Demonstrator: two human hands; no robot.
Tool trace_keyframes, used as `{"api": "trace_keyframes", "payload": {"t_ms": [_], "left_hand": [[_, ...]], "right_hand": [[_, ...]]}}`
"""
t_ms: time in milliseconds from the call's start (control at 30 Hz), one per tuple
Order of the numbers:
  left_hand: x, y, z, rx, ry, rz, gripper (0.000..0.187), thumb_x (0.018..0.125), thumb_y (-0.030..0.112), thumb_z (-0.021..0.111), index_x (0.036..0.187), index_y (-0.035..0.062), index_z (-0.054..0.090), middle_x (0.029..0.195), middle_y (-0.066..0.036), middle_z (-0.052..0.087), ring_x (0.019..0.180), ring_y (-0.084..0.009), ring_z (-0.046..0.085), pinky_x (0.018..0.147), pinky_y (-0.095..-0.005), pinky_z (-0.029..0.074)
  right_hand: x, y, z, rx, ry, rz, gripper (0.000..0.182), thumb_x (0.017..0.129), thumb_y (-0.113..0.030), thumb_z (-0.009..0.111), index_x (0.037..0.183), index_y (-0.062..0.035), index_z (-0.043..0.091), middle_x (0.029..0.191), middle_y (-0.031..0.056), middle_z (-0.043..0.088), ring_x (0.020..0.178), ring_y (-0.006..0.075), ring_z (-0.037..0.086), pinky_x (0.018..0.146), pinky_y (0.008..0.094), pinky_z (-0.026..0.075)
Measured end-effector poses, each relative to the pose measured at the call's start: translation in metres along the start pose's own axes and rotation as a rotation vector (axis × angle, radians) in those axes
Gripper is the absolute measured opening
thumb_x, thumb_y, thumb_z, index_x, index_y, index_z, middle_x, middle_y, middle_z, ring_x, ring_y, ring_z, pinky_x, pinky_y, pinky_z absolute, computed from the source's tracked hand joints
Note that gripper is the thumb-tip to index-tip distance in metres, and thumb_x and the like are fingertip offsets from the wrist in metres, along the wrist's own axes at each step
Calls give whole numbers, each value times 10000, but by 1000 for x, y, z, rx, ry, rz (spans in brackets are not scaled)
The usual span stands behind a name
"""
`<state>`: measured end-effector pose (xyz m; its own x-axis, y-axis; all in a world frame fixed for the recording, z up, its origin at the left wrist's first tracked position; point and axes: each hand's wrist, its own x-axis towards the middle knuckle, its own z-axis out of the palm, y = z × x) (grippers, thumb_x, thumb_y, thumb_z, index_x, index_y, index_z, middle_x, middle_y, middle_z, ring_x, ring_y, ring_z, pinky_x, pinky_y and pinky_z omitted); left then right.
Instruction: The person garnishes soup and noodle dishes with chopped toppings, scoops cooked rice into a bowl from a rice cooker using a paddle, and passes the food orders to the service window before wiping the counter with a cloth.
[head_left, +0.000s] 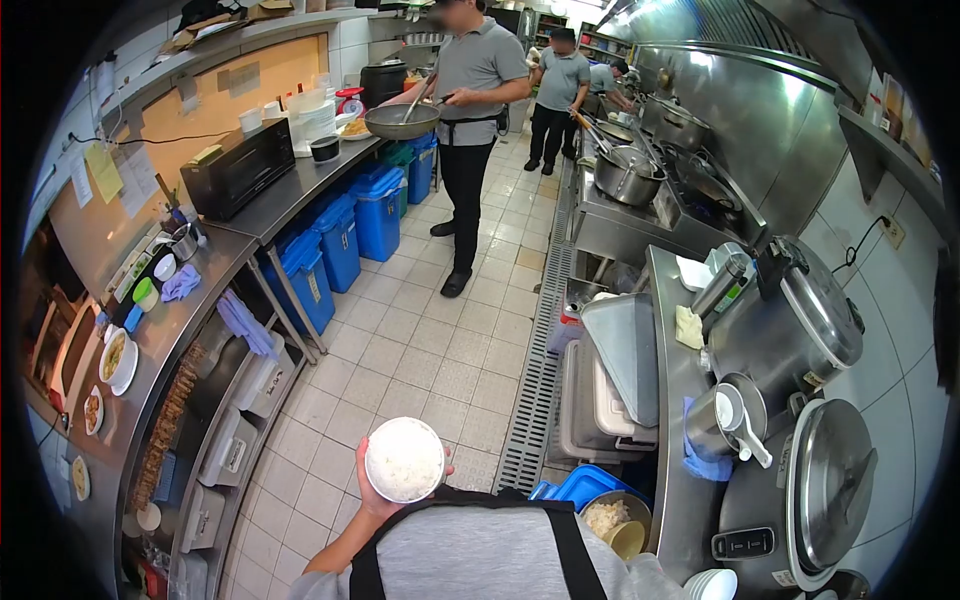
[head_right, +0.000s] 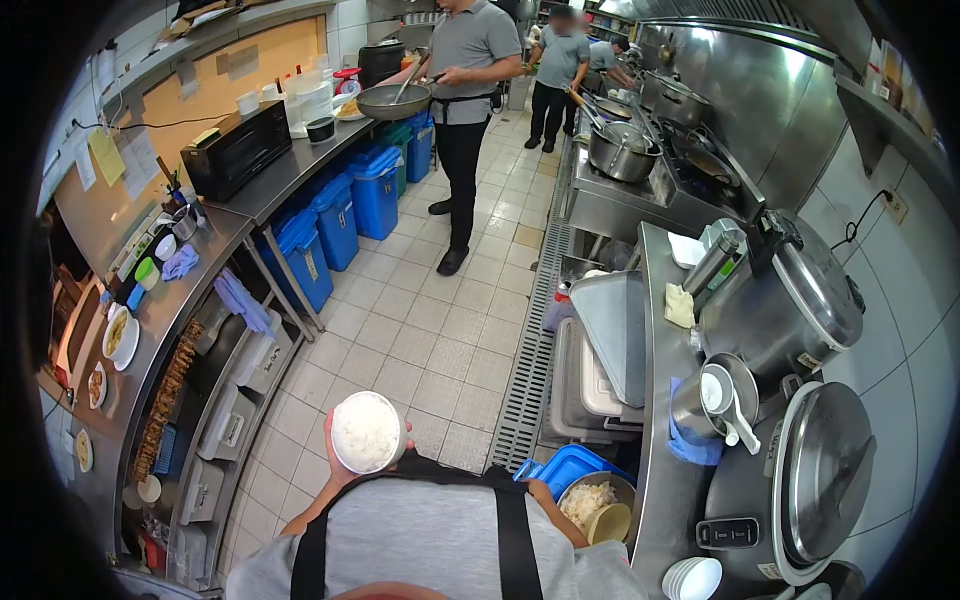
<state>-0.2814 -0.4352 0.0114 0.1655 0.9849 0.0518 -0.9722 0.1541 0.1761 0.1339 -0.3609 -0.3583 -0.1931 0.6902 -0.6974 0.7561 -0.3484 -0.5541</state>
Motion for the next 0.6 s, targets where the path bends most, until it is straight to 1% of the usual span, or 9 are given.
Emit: {"api": "trace_keyframes", "payload": {"t_ms": [100, 200, 233, 267, 300, 333, 367, 467, 600], "left_hand": [[-5, 1, -2, 56, 46, 35, 880, 792, 762, 273, 1382, 113, 335, 1290, -292, 423, 1108, -495, 496, 766, -522, 535], [-9, 3, -6, 8, 34, 34, 864, 794, 764, 261, 1376, 132, 350, 1274, -293, 438, 1093, -490, 506, 791, -533, 516], [-10, 2, -7, 49, 53, 37, 859, 794, 764, 263, 1371, 135, 356, 1267, -295, 441, 1083, -487, 512, 772, -533, 520], [-9, 2, -8, 93, 66, 39, 853, 795, 763, 264, 1366, 137, 362, 1261, -296, 445, 1073, -483, 518, 752, -532, 525], [-8, 4, -8, 140, 79, 43, 848, 795, 763, 266, 1361, 140, 368, 1254, -298, 449, 1063, -480, 524, 732, -532, 530], [-7, 3, -4, 168, 83, 60, 842, 796, 762, 268, 1354, 141, 375, 1247, -301, 452, 1054, -476, 529, 687, -520, 535], [-6, 1, 2, 196, 86, 80, 835, 797, 761, 270, 1347, 143, 381, 1239, -305, 455, 1045, -472, 534, 642, -507, 540], [-5, -7, 17, 110, 41, 118, 810, 801, 754, 279, 1335, 156, 393, 1204, -313, 472, 1018, -463, 546, 541, -468, 538], [-23, -4, 15, 167, 228, 233, 777, 806, 748, 284, 1321, 179, 407, 1159, -280, 507, 984, -442, 559, 481, -412, 510]], "right_hand": [[10, -53, -23, 277, -67, -15, 257, 859, -241, 488, 649, -97, 527, 554, 79, 529, 393, 201, 488, 312, 345, 353], [94, -114, -85, 1027, -87, -170, 374, 905, -345, 470, 620, -109, 525, 500, 53, 504, 384, 180, 480, 359, 332, 415], [31, -228, -128, 1093, 39, -247, 239, 915, -295, 462, 730, -144, 457, 467, 7, 401, 355, 146, 394, 309, 300, 324], [4, -298, -165, 1074, 3, -578, 284, 922, -348, 481, 723, -154, 426, 470, 0, 403, 375, 129, 377, 342, 281, 308], [-29, -361, -201, 980, 6, -698, 197, 925, -326, 490, 970, -139, 449, 476, -2, 401, 384, 126, 374, 359, 280, 317], [-63, -425, -237, 892, 15, -818, 342, 928, -304, 498, 1218, -124, 472, 482, -3, 399, 393, 123, 371, 377, 279, 326], [-93, -471, -263, 830, 19, -965, 623, 919, -243, 516, 1453, -133, 214, 499, 6, 417, 388, 125, 376, 381, 282, 341], [-169, -579, -322, 761, -35, -1055, 772, 879, -197, 577, 1464, -66, 90, 519, 18, 448, 380, 119, 392, 386, 309, 377], [-213, -644, -357, 781, 67, -1084, 660, 892, -197, 565, 1437, -112, 203, 532, -26, 426, 396, 88, 363, 445, 283, 379]]}}
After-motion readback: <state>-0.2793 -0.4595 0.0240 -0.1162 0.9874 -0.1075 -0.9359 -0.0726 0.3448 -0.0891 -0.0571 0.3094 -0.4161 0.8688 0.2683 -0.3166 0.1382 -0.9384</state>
